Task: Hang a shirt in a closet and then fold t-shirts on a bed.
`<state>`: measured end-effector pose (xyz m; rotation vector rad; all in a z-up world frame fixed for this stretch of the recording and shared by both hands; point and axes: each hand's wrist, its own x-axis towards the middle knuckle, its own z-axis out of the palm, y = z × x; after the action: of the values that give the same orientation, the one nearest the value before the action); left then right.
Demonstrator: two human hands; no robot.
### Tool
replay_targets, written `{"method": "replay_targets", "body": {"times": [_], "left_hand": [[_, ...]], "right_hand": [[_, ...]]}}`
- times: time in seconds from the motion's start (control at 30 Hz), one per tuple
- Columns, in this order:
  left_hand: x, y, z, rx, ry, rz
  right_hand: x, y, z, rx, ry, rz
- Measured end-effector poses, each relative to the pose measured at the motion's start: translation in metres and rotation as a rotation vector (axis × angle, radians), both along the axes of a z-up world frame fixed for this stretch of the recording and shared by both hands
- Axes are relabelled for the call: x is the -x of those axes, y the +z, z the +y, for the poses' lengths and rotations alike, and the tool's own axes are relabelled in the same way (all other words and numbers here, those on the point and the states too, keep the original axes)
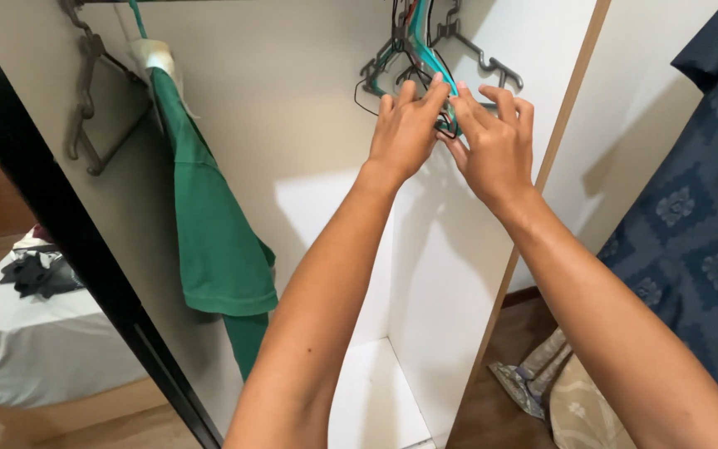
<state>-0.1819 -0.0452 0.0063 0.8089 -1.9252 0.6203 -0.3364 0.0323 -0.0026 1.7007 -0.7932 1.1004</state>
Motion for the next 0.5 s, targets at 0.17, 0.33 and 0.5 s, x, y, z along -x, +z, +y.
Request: {"method": "replay_targets", "body": {"times": [0.17,0.33,0.5], "left_hand": [[-0.005,-0.009,0.001,-0.069,0.016,-0.035],[-0.031,-0.01,0.034,-0.105,0.08,-0.062],[-0.086,-0.01,0.087,-0.033,0.39,-0.121]], "right_hand": [[0.0,-0.008,0.001,-0.066,0.009,-0.022],[-0.024,-0.012,0.014,-0.057,-0.085,0.015],[-0.063,-0.015,0.035,-0.039,-0.003,0.03]]}}
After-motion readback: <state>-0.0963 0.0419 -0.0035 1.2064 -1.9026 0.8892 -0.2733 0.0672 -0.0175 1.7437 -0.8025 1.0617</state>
